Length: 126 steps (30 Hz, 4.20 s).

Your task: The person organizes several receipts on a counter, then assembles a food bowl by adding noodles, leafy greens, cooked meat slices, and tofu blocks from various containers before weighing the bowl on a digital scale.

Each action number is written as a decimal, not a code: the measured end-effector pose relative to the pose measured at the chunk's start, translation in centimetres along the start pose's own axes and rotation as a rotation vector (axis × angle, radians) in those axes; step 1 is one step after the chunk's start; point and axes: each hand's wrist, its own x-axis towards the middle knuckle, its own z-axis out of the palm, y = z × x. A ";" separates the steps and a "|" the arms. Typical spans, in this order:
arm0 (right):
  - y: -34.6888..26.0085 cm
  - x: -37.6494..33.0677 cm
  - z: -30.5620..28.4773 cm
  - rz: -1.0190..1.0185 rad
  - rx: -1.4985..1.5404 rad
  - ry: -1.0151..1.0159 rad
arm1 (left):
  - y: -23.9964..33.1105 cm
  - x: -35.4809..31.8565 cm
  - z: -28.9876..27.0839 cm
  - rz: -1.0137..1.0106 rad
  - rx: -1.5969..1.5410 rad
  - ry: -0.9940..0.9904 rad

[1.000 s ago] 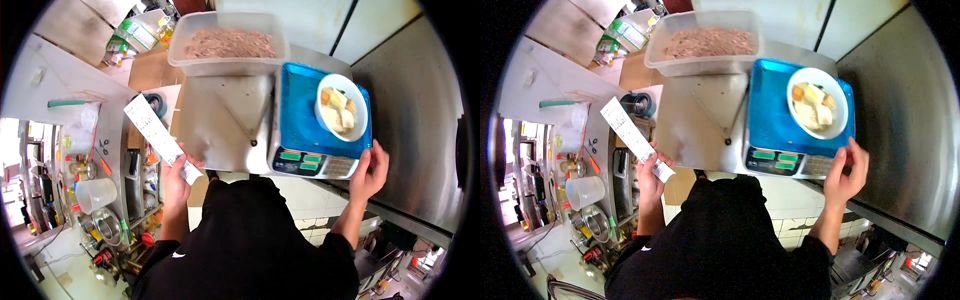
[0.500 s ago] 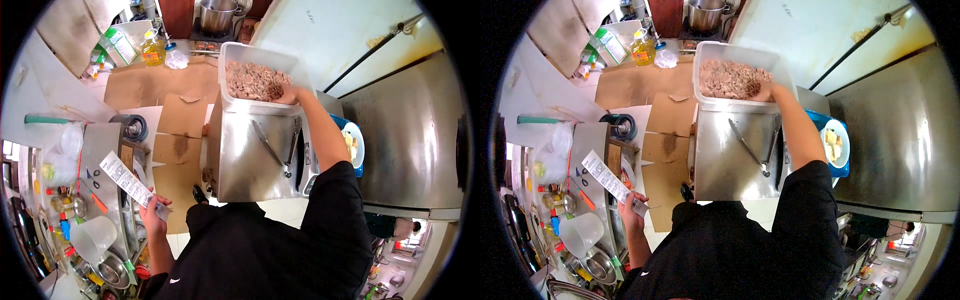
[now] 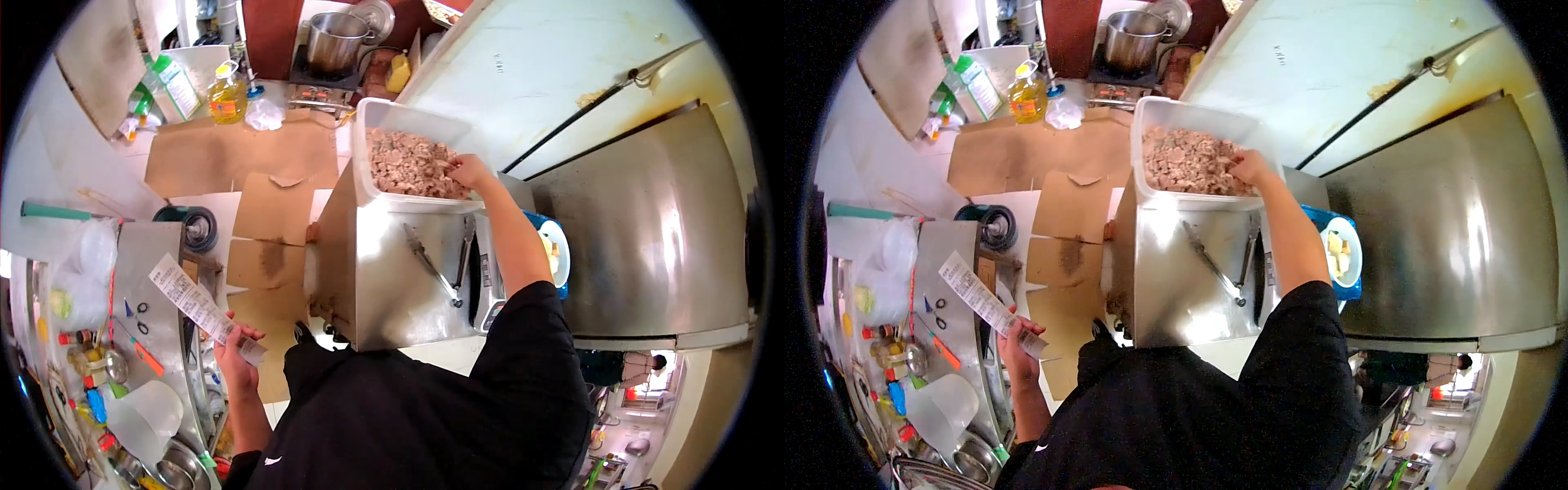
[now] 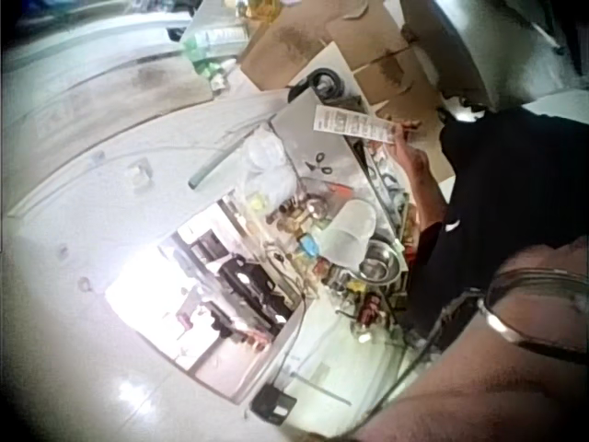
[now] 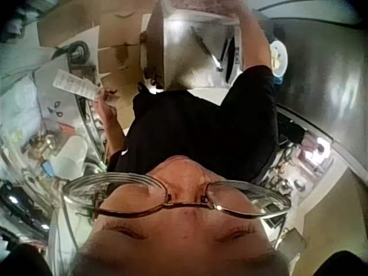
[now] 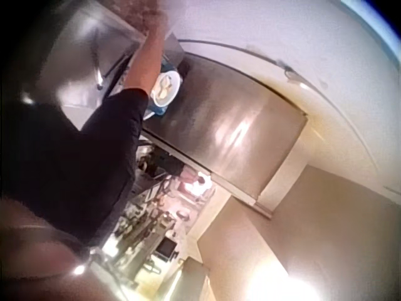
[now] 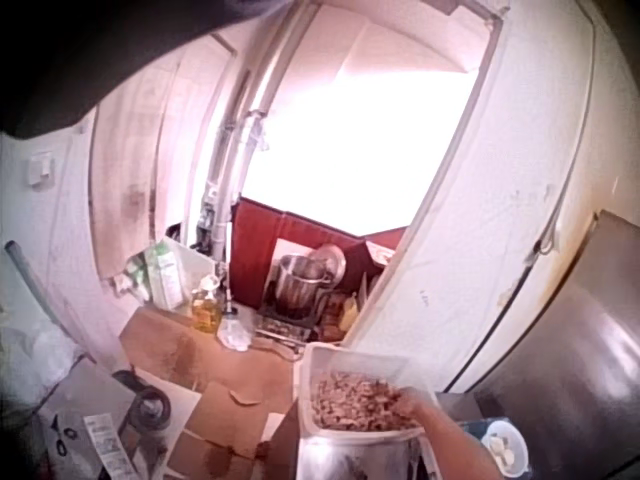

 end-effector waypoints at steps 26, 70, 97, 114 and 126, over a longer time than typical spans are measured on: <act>11.1 -26.6 -19.6 0.001 0.502 0.154 | -7.4 -3.9 8.5 -0.072 0.100 -0.270; -12.1 6.9 12.3 -0.780 -0.467 0.227 | -1.9 -12.9 -6.5 0.180 0.086 0.221; 9.0 -26.3 -17.6 -0.273 0.320 0.183 | -6.0 -6.1 4.3 0.036 0.149 -0.215; 20.6 -35.7 -16.9 -0.173 0.141 0.459 | -8.9 -9.5 11.0 -0.018 0.264 -0.314; 21.1 -36.8 -15.7 -0.206 0.109 0.492 | -8.7 -11.8 12.2 0.009 0.304 -0.305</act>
